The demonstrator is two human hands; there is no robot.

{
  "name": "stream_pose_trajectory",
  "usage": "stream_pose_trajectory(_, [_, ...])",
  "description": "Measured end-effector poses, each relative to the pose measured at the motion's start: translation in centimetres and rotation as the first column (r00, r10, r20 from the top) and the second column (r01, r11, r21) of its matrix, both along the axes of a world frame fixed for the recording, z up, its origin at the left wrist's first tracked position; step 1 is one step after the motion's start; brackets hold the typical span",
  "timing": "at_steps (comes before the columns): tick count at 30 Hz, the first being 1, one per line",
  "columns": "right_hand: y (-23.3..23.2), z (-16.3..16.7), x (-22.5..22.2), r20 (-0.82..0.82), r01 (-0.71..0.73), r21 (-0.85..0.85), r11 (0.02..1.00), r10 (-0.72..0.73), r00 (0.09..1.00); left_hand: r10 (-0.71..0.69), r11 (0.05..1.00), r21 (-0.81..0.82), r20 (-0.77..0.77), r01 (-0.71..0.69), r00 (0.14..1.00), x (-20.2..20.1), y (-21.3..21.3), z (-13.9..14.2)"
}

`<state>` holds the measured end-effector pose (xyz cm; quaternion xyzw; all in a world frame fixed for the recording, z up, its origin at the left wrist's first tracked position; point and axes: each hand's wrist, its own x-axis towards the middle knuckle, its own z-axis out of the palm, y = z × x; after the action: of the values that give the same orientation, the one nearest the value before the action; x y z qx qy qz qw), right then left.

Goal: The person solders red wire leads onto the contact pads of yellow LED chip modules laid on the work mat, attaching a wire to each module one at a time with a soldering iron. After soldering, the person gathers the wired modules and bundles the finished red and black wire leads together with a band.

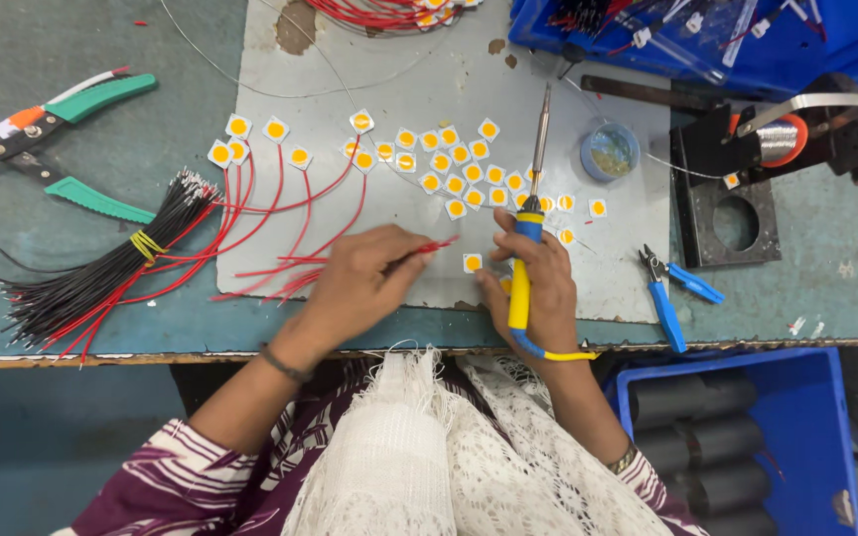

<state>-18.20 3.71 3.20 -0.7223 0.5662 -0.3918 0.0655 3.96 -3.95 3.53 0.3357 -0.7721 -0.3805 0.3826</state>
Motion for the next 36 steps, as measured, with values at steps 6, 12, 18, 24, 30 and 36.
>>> stream_pose_trajectory(6, [-1.0,-0.4,0.7,-0.03,0.019,0.042,0.999,-0.017,0.999,-0.037,0.997,0.064,0.002,0.036,0.999,-1.5,-0.7,-1.3])
stream_pose_trajectory(12, [-0.8,-0.6,0.2,0.017,-0.033,0.013,0.999,0.032,0.999,-0.076,0.996,-0.043,0.13,0.082,0.989,-2.0,-1.3,-1.4])
stream_pose_trajectory(18, [-0.5,-1.1,-0.5,0.064,-0.065,0.017,0.998,0.063,0.996,-0.114,0.974,-0.171,0.187,0.147,0.976,-2.4,-1.5,-1.3])
stream_pose_trajectory(24, [-0.6,-1.9,-1.0,0.011,-0.079,-0.034,0.996,0.079,0.997,-0.183,0.938,-0.262,0.185,0.228,0.965,-3.0,-1.3,-1.4])
stream_pose_trajectory(30, [-0.7,-1.6,-1.2,0.049,-0.086,-0.004,0.996,0.086,0.995,-0.143,0.927,-0.299,0.283,0.229,0.948,-3.3,-1.1,-1.4])
stream_pose_trajectory(36, [0.2,-0.3,-1.6,0.065,-0.073,-0.044,0.996,0.076,0.995,-0.122,0.907,-0.339,0.352,0.249,0.928,-3.4,-1.0,-1.5])
